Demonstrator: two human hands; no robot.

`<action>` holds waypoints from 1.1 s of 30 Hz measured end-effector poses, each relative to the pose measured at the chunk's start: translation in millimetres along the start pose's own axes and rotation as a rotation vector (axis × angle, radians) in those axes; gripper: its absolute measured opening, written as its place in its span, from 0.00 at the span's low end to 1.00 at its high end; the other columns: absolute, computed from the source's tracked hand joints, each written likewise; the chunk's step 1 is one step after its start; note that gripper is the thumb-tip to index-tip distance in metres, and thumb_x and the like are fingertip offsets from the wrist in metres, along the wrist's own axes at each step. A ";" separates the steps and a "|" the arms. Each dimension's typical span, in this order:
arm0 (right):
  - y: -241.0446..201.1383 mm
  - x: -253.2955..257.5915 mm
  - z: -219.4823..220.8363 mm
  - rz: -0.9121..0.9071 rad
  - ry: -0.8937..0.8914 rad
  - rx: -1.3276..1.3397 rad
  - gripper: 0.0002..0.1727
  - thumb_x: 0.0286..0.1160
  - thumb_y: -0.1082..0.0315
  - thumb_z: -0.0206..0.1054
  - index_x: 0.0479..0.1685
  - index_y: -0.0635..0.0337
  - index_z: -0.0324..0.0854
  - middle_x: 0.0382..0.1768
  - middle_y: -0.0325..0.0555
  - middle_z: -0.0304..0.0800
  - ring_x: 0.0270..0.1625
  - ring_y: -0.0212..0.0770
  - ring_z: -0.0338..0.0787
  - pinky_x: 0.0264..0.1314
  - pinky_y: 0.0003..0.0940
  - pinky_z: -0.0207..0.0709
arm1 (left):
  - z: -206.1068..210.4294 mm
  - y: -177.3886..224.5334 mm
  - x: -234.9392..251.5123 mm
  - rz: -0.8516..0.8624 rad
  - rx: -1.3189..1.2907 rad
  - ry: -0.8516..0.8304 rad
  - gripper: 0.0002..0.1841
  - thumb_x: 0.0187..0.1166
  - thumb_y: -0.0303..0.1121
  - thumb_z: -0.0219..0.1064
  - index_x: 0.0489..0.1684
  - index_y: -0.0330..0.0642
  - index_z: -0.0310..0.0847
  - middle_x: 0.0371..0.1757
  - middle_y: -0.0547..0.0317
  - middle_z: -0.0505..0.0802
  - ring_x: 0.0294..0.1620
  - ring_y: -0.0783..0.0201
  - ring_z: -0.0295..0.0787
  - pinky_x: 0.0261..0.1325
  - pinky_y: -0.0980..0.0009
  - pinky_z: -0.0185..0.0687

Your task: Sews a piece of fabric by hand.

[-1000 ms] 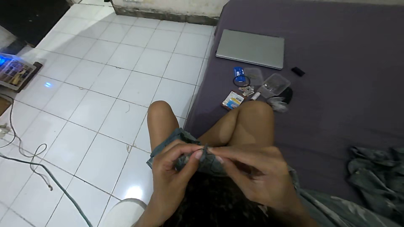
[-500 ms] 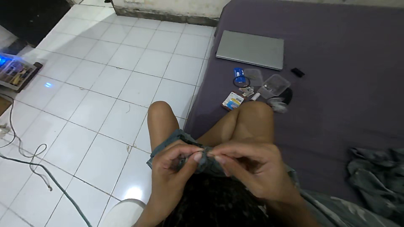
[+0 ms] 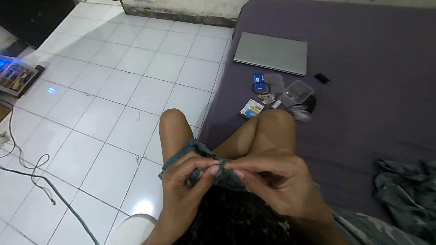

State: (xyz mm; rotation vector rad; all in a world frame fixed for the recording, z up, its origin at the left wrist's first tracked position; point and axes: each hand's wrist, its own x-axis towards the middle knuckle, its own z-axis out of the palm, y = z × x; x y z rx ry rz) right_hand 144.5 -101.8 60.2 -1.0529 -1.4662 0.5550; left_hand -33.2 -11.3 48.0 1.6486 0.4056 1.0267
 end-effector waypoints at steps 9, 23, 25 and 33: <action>1.1 0.8 -1.0 0.021 -0.025 -0.005 0.09 0.80 0.73 0.64 0.45 0.70 0.87 0.21 0.38 0.82 0.23 0.11 0.72 0.27 0.02 0.64 | -1.1 -1.4 -0.2 0.017 0.029 -0.014 0.07 0.82 0.31 0.68 0.41 0.38 0.89 0.36 0.70 0.90 0.42 0.87 0.84 0.47 0.90 0.80; 12.0 8.7 -12.6 0.099 -0.169 0.270 0.09 0.84 0.70 0.63 0.44 0.68 0.84 0.23 0.30 0.84 0.27 0.06 0.76 0.32 0.01 0.68 | -3.2 1.8 0.4 -0.057 -0.118 -0.089 0.07 0.83 0.34 0.67 0.41 0.41 0.89 0.38 0.75 0.89 0.42 0.90 0.83 0.47 0.91 0.80; 11.8 8.1 -11.3 0.111 -0.159 0.277 0.09 0.84 0.70 0.63 0.44 0.67 0.84 0.22 0.29 0.83 0.27 0.06 0.75 0.31 0.01 0.67 | -3.0 2.0 1.0 -0.048 -0.099 -0.089 0.07 0.83 0.34 0.67 0.41 0.41 0.89 0.37 0.75 0.89 0.42 0.90 0.83 0.46 0.91 0.79; 7.7 8.4 2.5 0.277 -0.022 0.339 0.10 0.81 0.67 0.67 0.48 0.51 0.68 0.21 0.16 0.79 0.25 0.06 0.76 0.29 0.02 0.69 | 2.5 -4.9 -0.3 -0.050 -0.047 -0.110 0.07 0.82 0.31 0.68 0.41 0.38 0.89 0.37 0.71 0.90 0.42 0.88 0.84 0.48 0.90 0.81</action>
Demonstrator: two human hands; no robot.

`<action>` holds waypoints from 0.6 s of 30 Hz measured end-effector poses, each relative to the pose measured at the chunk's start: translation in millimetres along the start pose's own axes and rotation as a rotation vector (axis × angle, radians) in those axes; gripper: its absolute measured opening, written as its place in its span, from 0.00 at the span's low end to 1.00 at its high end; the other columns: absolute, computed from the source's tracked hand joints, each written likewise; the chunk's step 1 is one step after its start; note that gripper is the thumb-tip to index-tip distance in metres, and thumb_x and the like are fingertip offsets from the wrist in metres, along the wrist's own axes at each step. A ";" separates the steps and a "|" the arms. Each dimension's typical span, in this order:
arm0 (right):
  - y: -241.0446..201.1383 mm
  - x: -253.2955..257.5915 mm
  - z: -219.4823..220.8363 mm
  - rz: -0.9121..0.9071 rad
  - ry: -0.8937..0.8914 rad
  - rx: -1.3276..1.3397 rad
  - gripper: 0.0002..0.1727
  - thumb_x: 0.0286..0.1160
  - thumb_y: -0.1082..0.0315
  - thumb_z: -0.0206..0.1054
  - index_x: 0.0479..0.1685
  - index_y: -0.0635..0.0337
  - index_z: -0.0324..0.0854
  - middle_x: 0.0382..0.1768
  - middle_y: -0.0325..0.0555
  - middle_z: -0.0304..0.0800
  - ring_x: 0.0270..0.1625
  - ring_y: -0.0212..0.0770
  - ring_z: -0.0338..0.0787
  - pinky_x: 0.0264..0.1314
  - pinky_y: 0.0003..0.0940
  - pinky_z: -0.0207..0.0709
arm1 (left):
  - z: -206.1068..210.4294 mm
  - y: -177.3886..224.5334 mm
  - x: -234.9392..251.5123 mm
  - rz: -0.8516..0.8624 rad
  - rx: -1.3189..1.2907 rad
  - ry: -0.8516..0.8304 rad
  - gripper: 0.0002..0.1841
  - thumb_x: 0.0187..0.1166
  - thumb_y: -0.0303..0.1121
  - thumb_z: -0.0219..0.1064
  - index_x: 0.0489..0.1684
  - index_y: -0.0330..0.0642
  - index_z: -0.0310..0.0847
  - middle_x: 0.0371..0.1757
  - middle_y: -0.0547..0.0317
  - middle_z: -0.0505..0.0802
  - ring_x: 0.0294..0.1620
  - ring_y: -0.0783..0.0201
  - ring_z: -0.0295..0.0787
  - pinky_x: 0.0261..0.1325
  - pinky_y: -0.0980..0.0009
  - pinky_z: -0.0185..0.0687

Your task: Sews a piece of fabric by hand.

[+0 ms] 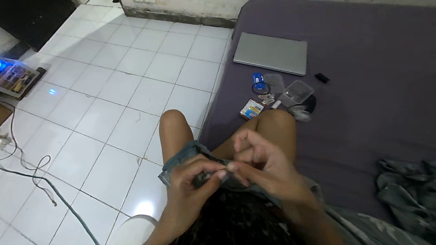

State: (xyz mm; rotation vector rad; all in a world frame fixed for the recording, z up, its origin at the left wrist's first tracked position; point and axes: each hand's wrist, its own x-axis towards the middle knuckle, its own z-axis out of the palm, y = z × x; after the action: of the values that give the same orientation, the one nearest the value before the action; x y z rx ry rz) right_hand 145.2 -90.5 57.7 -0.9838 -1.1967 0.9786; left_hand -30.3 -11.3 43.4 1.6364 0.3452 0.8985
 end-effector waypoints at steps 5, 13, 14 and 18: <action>0.6 1.1 12.7 0.026 0.149 -0.038 0.11 0.79 0.71 0.67 0.47 0.51 0.68 0.22 0.16 0.84 0.24 0.07 0.79 0.28 0.03 0.72 | 7.7 -6.6 1.1 -0.090 -0.145 0.060 0.06 0.82 0.30 0.66 0.44 0.42 0.90 0.41 0.79 0.91 0.43 0.90 0.84 0.47 0.89 0.81; 9.8 0.9 1.8 -0.101 0.157 -0.365 0.12 0.86 0.64 0.62 0.46 0.65 0.84 0.33 0.30 0.87 0.33 0.09 0.78 0.35 0.04 0.70 | 11.7 -11.4 2.4 -0.189 -0.222 0.137 0.05 0.72 0.23 0.73 0.39 0.42 0.91 0.39 0.76 0.94 0.42 0.84 0.89 0.49 0.84 0.86; 10.4 2.4 -4.8 -0.155 0.144 -0.477 0.14 0.86 0.60 0.63 0.45 0.62 0.88 0.39 0.34 0.90 0.40 0.12 0.80 0.43 0.06 0.73 | 10.5 -11.0 3.2 -0.194 -0.194 0.139 0.04 0.72 0.23 0.73 0.39 0.41 0.91 0.38 0.76 0.94 0.42 0.85 0.89 0.49 0.85 0.86; 4.8 9.9 -12.8 -0.209 0.050 -0.713 0.12 0.77 0.52 0.71 0.41 0.48 0.95 0.49 0.38 0.90 0.56 0.25 0.81 0.61 0.18 0.71 | 11.0 -12.3 5.0 -0.189 -0.123 0.154 0.04 0.68 0.22 0.73 0.36 0.40 0.90 0.36 0.78 0.92 0.41 0.87 0.87 0.48 0.87 0.84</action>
State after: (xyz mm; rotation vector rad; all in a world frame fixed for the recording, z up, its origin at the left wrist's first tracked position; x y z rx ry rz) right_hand 158.5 -80.7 54.5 -1.3848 -1.6113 0.3457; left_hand -16.2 -12.4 33.5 1.3996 0.5321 0.8859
